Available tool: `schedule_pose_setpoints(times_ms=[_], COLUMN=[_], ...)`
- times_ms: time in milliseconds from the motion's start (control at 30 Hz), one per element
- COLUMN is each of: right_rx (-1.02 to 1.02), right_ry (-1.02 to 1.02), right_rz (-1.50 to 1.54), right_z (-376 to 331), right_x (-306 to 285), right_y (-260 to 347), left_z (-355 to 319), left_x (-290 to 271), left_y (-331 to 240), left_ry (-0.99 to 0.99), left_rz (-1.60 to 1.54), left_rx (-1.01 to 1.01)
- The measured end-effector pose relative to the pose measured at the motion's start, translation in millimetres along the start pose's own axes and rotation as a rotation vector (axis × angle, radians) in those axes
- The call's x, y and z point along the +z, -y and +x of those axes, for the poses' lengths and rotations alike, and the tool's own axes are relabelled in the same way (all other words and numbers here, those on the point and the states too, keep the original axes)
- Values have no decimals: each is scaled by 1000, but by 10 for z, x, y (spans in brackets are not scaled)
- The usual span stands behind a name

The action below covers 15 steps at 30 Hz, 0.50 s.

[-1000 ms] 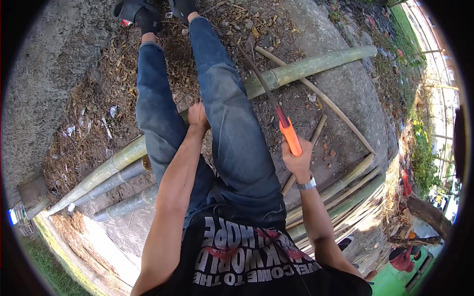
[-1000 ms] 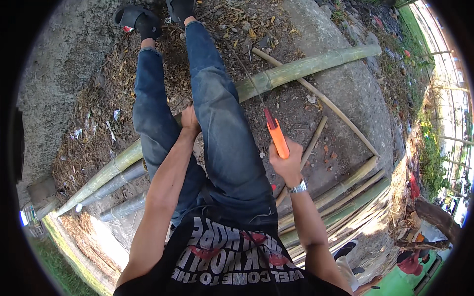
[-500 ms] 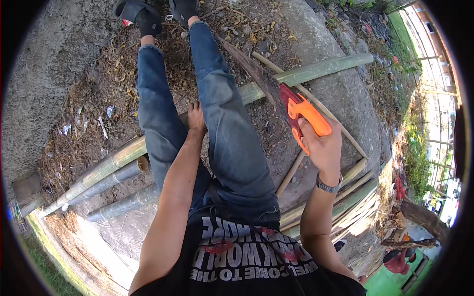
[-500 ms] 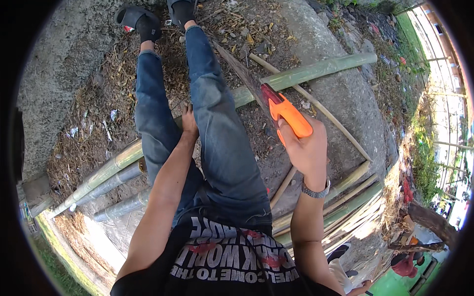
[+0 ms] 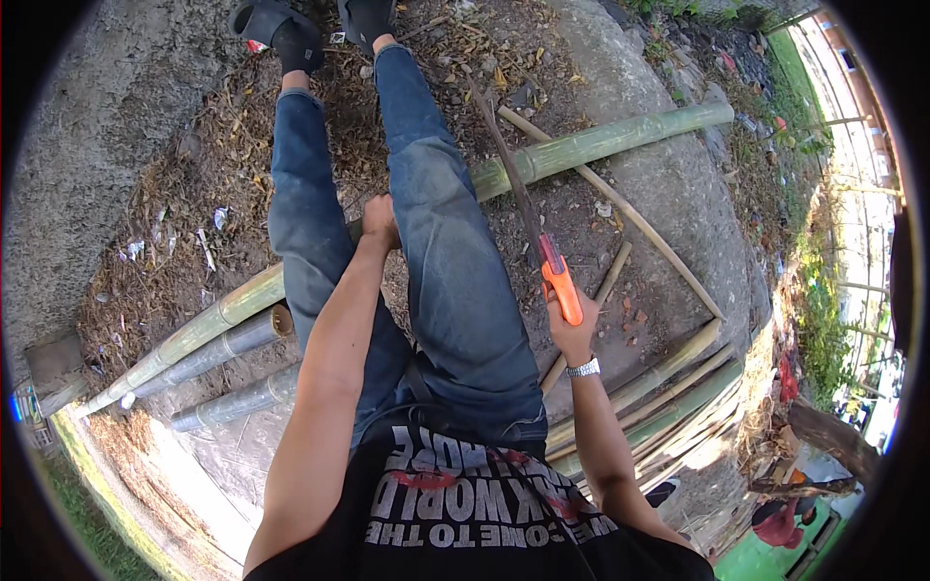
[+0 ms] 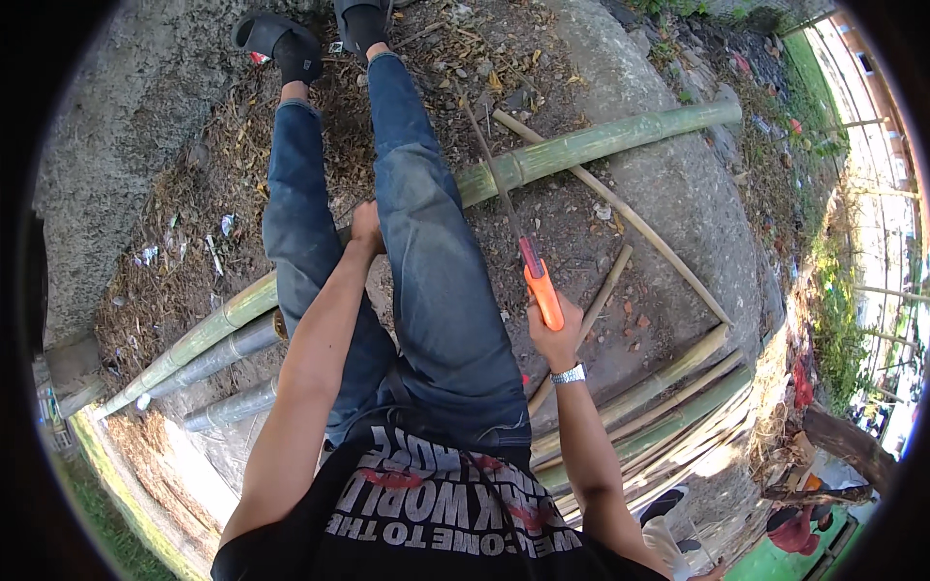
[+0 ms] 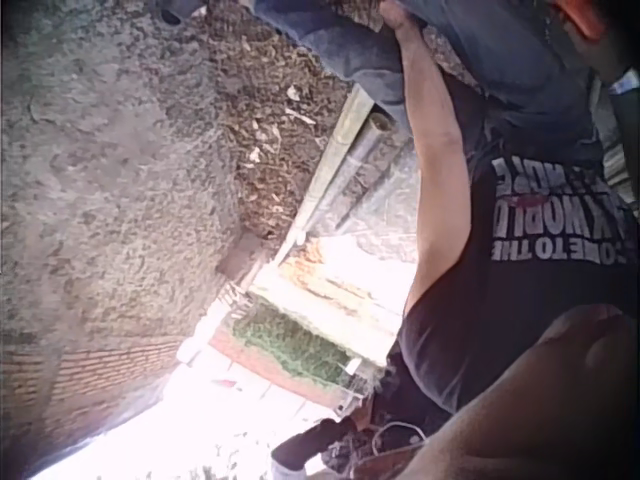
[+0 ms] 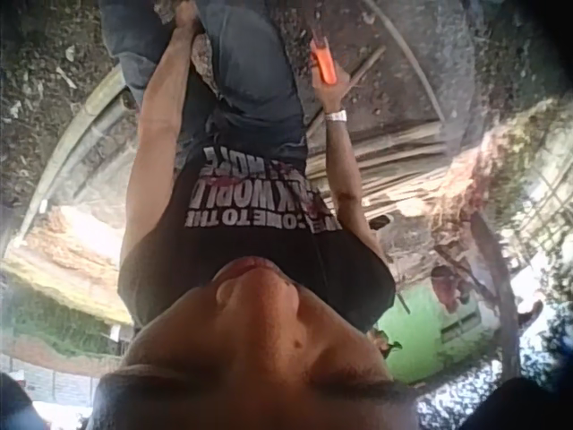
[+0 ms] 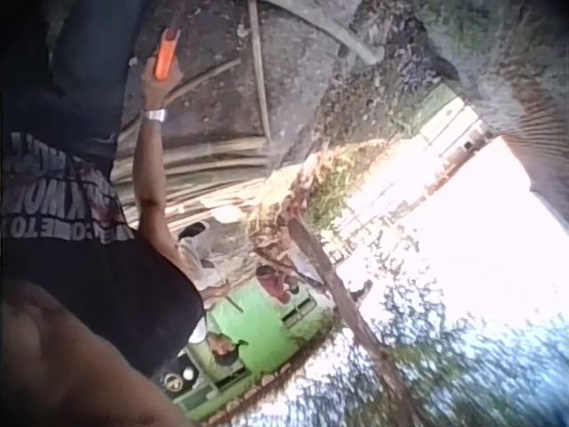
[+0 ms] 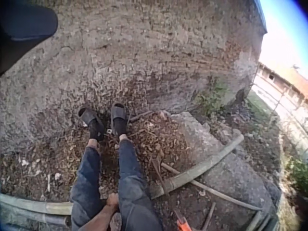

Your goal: The person is using a hand saw to cut through pieces of bamboo while sitting on the ground.

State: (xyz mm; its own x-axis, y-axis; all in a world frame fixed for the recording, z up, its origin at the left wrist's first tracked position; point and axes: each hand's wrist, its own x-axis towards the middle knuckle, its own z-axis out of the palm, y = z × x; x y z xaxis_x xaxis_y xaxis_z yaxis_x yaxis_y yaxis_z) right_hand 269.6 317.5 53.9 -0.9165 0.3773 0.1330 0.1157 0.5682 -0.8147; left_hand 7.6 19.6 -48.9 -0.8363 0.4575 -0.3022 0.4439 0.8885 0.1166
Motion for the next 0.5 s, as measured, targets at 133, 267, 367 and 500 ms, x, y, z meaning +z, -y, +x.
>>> schedule_pose_setpoints(times_ms=[133,267,367,500], right_rx=[69,44,134,-109], right_ry=[42,132,145,2], right_rz=[21,-65,20,-14], right_z=[-389,-778,-647,964], right_x=[-131,-514,-583,478], right_y=[75,219,440,416], left_z=[74,86,74,15], left_x=[-2,-153,-219,-157], left_y=[190,160,151,43], left_ry=[5,37,-13,6], left_rz=[-101,-200,-181,-308], left_rx=[-33,16,6,-33])
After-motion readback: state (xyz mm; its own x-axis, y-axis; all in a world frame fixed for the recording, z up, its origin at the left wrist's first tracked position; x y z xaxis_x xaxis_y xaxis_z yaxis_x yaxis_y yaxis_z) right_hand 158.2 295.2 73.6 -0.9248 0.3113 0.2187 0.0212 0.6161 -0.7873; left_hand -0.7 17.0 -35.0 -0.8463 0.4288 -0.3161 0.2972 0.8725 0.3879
